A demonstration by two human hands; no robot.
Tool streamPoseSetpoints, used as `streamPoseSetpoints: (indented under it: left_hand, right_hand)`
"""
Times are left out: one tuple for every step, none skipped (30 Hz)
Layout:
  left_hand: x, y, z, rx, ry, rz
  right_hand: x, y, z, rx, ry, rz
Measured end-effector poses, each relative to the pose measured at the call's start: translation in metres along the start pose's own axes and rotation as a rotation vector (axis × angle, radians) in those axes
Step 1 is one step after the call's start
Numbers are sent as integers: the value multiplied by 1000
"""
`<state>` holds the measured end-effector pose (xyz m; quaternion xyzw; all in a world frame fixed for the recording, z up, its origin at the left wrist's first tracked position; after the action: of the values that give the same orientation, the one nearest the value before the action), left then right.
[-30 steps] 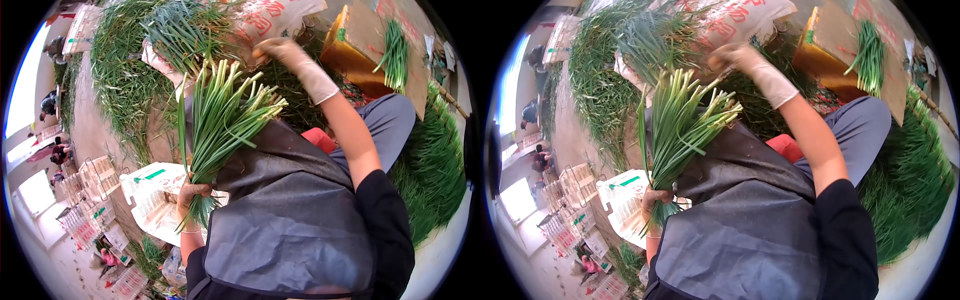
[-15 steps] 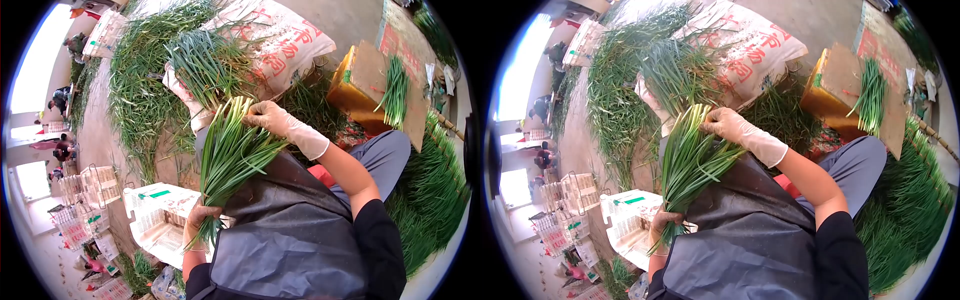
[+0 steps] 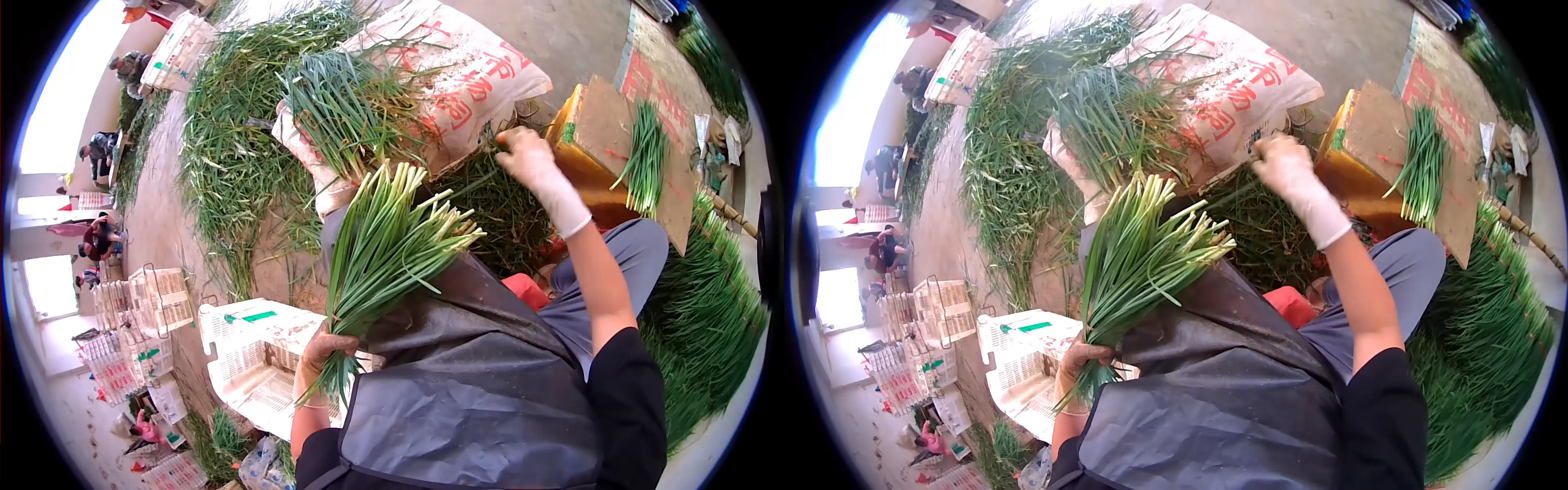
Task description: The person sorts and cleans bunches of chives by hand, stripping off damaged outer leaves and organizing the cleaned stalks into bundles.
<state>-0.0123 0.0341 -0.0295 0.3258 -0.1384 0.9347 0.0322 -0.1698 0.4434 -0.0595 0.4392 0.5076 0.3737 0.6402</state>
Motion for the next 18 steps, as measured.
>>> streamPoseSetpoints:
  left_hand:
    - [2, 2, -4, -3, -5, -1]
    - [0, 4, -7, -68, -8, 39]
    - [-4, 5, -9, -130, -7, 79]
    - [-8, 9, -10, -126, -10, 76]
    - [-16, 18, -10, -47, 77, -3]
    - [-19, 29, -9, 40, 141, -79]
    - [-22, 34, -9, 54, 144, -159]
    - [0, 2, 1, 44, 46, -82]
    - [-3, 7, 1, 4, 125, -78]
    - [-23, 24, -8, -43, 128, -2]
    - [-26, 23, -10, -84, 69, 30]
    - [-26, 19, -13, -127, 18, 59]
    - [-22, 19, -9, -109, -17, 75]
    - [-20, 17, -5, -125, 9, 30]
    - [-17, 14, -4, -146, 28, -21]
    - [-13, 13, -4, -139, -2, -12]
    - [-13, 10, -3, -150, 15, 11]
    - [-12, 8, -1, -160, 34, 30]
  right_hand:
    - [-13, -5, 5, 35, 183, -198]
    - [-26, -18, 11, -148, 229, -593]
    - [-48, -19, 22, -372, 168, -875]
    - [-67, -25, 30, -445, 191, -982]
    - [-83, -38, 36, -562, 120, -1037]
    - [-96, -29, 44, -672, 15, -1071]
    - [-102, -52, 35, -598, 169, -1148]
    - [-108, -42, 36, -555, 151, -1164]
    - [-111, -39, 36, -571, 96, -1223]
    - [-111, -45, 37, -617, 37, -1255]
    - [-108, -42, 33, -665, 30, -1107]
    - [-106, -48, 30, -645, 122, -1120]
    - [-106, -48, 32, -652, 100, -1178]
    - [-105, -47, 30, -658, 92, -1143]
    - [-102, -53, 27, -666, 79, -1148]
    - [-101, -54, 26, -669, 61, -1156]
    - [-97, -52, 26, -705, 50, -1171]
    - [-97, -44, 28, -741, 36, -1190]
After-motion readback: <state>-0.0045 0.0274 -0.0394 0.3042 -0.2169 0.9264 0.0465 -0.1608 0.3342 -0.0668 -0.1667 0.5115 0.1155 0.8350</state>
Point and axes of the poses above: each hand's wrist, its own z-axis away from the middle knuckle, its own y-axis out of the back of the hand, x = y × z, the point moved 4 cm from there along -z, towards the middle knuckle, and after that the axes turned 2 degrees about -y, right-handed, at the moved point
